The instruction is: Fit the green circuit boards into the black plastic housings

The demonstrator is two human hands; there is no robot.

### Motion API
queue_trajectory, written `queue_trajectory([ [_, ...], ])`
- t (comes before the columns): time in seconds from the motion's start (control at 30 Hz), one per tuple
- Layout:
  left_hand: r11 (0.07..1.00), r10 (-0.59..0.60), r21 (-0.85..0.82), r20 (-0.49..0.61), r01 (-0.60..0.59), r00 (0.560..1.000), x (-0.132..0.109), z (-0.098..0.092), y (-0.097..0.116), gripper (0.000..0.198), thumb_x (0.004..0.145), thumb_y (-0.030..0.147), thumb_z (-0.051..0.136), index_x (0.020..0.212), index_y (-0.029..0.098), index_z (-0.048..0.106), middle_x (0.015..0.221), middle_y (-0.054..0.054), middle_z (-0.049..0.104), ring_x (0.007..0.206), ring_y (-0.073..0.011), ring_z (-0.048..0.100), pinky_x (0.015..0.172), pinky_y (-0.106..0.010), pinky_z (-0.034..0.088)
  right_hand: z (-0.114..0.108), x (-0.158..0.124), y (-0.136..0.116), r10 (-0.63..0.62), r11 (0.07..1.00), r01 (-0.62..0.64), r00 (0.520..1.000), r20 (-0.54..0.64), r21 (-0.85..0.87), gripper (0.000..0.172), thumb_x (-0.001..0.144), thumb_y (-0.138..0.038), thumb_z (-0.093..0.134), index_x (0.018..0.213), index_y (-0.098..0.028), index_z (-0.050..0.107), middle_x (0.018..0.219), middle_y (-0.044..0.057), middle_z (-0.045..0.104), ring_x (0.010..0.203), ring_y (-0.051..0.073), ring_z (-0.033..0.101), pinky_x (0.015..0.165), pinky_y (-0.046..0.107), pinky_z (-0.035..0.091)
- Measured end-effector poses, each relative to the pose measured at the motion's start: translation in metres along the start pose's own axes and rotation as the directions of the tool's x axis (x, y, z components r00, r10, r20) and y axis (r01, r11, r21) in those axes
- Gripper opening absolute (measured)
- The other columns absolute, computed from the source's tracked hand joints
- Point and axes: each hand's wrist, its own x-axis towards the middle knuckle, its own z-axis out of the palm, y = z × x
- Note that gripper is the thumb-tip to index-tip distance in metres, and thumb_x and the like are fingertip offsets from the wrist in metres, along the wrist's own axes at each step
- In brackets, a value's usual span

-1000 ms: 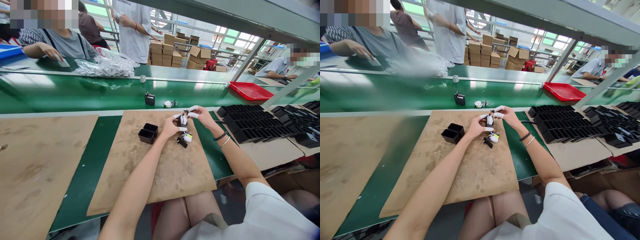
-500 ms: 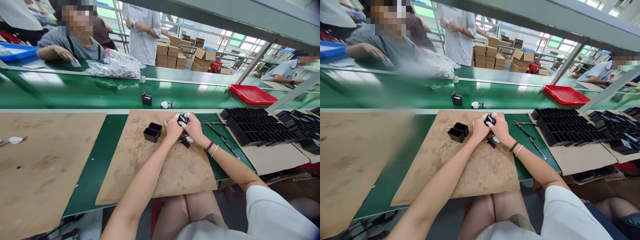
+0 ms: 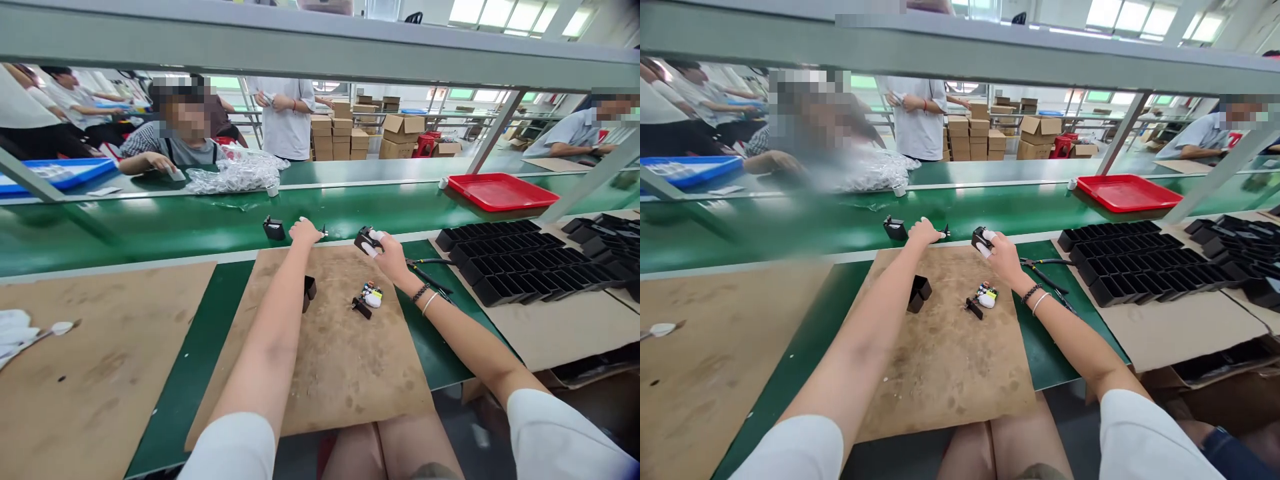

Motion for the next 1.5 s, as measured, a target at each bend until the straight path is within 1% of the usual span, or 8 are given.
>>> queue_trajectory([
  [0.27,0.995,0.036,0.097,-0.043,-0.031,0.998,0.008,-0.008,-0.003,0.043,0.099,0.035,0.065,0.137,0.016,0.058,0.139,-0.013,0.061,0.123,-0.0266,0.063,0.103,-0.051,0.057,0.010,-0.012,0.013,-0.033,0.994,0.023,0.996,0.084,0.110,0.029,0.087,-0.022,0.073,0.115,-0.021,0.072,0.115,0.012,0.076,0.103,0.030,0.069,0.092,0.041,0.055],
  [0.4,0.984,0.132,0.117,0.048,-0.137,0.990,-0.020,-0.013,0.020,0.080,0.079,0.017,0.080,0.150,0.008,0.044,0.140,-0.026,0.061,0.135,-0.0376,0.059,0.111,-0.050,0.050,0.003,-0.010,0.013,0.007,0.980,-0.016,0.999,0.049,0.197,0.027,0.084,-0.027,0.073,0.110,-0.020,0.071,0.109,0.011,0.076,0.096,0.029,0.071,0.088,0.041,0.057],
  [0.5,0.960,0.260,0.088,0.075,-0.266,0.963,-0.062,0.004,0.028,0.105,0.069,0.014,0.082,0.159,0.007,0.029,0.162,-0.032,0.036,0.156,-0.0443,0.031,0.123,-0.050,0.037,-0.004,-0.010,0.009,0.047,0.967,-0.051,0.999,0.023,0.251,0.028,0.084,-0.031,0.071,0.110,-0.019,0.069,0.107,0.010,0.076,0.091,0.027,0.070,0.084,0.040,0.057],
  [0.57,0.910,0.412,-0.085,0.065,-0.407,0.909,-0.092,0.024,0.027,0.109,0.068,0.014,0.081,0.161,0.010,0.024,0.170,-0.027,0.023,0.161,-0.0378,0.025,0.127,-0.044,0.034,-0.008,-0.012,0.004,0.060,0.958,-0.063,0.998,0.018,0.279,0.030,0.084,-0.032,0.071,0.111,-0.019,0.068,0.107,0.010,0.076,0.090,0.026,0.070,0.085,0.039,0.057],
  [0.67,0.751,0.508,-0.511,0.040,-0.419,0.861,-0.124,0.056,0.019,0.095,0.073,0.017,0.078,0.156,0.013,0.034,0.157,-0.021,0.050,0.144,-0.0296,0.053,0.118,-0.039,0.047,-0.012,-0.018,-0.005,0.066,0.947,-0.070,0.998,0.026,0.312,0.031,0.085,-0.032,0.068,0.113,-0.018,0.067,0.106,0.009,0.076,0.090,0.025,0.071,0.084,0.038,0.058],
  [0.77,0.615,0.475,-0.673,-0.100,-0.412,0.874,-0.131,0.078,0.013,0.070,0.079,0.016,0.071,0.146,0.015,0.048,0.144,-0.015,0.064,0.133,-0.0257,0.062,0.113,-0.038,0.051,-0.012,-0.023,-0.010,0.057,0.943,-0.069,0.997,0.044,0.326,0.029,0.092,-0.036,0.060,0.113,-0.018,0.067,0.106,0.010,0.076,0.090,0.024,0.071,0.083,0.036,0.058],
  [1.13,0.749,0.461,-0.399,-0.259,-0.529,0.849,-0.123,0.096,0.012,0.051,0.076,0.021,0.074,0.126,0.017,0.065,0.127,-0.011,0.073,0.127,-0.0290,0.063,0.120,-0.041,0.043,-0.017,-0.021,-0.014,-0.045,0.988,0.025,0.990,0.132,0.150,0.024,0.093,-0.025,0.060,0.113,-0.019,0.073,0.114,0.011,0.078,0.102,0.030,0.072,0.089,0.039,0.055],
  [1.5,0.793,0.507,-0.279,-0.192,-0.541,0.841,-0.127,0.087,0.016,0.038,0.081,0.033,0.071,0.118,0.022,0.069,0.120,-0.006,0.078,0.115,-0.0273,0.070,0.130,-0.044,0.023,-0.015,-0.023,-0.021,0.078,0.996,-0.079,0.996,0.030,0.042,0.013,0.088,-0.023,0.066,0.096,-0.021,0.076,0.104,0.009,0.079,0.095,0.029,0.072,0.089,0.041,0.055],
])
